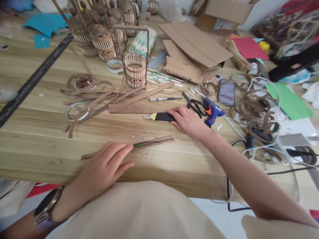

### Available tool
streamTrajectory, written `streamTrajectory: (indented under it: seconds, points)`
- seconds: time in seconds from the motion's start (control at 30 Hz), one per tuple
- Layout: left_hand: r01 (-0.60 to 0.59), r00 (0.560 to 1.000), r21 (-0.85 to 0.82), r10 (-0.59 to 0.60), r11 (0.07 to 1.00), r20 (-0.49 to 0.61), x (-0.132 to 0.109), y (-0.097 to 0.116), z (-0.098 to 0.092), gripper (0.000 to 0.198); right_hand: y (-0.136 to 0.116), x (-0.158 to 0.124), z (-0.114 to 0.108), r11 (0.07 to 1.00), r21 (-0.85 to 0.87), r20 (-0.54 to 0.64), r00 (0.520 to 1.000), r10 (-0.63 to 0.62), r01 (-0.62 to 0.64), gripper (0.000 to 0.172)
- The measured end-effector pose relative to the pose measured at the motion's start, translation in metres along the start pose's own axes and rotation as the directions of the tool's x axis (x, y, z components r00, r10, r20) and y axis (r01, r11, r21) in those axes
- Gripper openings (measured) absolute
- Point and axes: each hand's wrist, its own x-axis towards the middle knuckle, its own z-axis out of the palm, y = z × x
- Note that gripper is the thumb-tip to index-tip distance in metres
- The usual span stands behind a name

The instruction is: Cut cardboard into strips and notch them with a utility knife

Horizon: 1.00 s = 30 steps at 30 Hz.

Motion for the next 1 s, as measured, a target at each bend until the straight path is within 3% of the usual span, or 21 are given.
streamTrajectory:
  seconds: [0.1,0.2,0.33,0.47,0.57,0.7,0.8,1.0]
  points:
    - [-0.07,0.997,0.114,0.068,0.991,0.024,-0.002,-0.005,0.019,0.021,-0.013,-0.01,-0.015,0.999,0.028,0.008,1.0,0.018,-0.018,0.043]
    - [-0.074,0.997,0.151,0.073,0.986,0.015,-0.006,-0.008,0.031,0.021,-0.027,-0.021,-0.028,0.979,0.171,0.013,0.994,0.11,-0.111,0.041]
    - [-0.052,0.999,0.171,0.05,0.984,0.018,-0.005,-0.006,0.031,0.022,-0.045,-0.025,-0.04,0.903,0.401,0.049,0.987,0.15,-0.157,0.038]
    - [-0.102,0.994,0.23,0.106,0.968,-0.005,-0.004,-0.003,0.028,0.023,-0.058,-0.025,-0.049,0.839,0.504,0.227,0.968,0.102,-0.206,0.036]
    - [-0.115,0.991,0.247,0.128,0.962,-0.04,-0.004,-0.002,0.03,0.024,-0.065,-0.027,-0.054,0.901,0.399,0.331,0.943,0.031,-0.17,0.034]
    - [-0.086,0.995,0.252,0.097,0.964,-0.031,-0.005,0.0,0.033,0.025,-0.072,-0.024,-0.056,0.987,0.116,0.34,0.93,-0.141,0.107,0.03]
    - [-0.065,0.997,0.254,0.071,0.965,-0.012,-0.006,0.001,0.034,0.025,-0.077,-0.017,-0.055,0.965,-0.068,0.325,0.92,-0.219,0.254,0.028]
    - [-0.048,0.999,0.237,0.044,0.97,0.02,-0.007,0.003,0.035,0.022,-0.086,-0.005,-0.052,0.938,-0.17,0.338,0.912,-0.234,0.303,0.013]
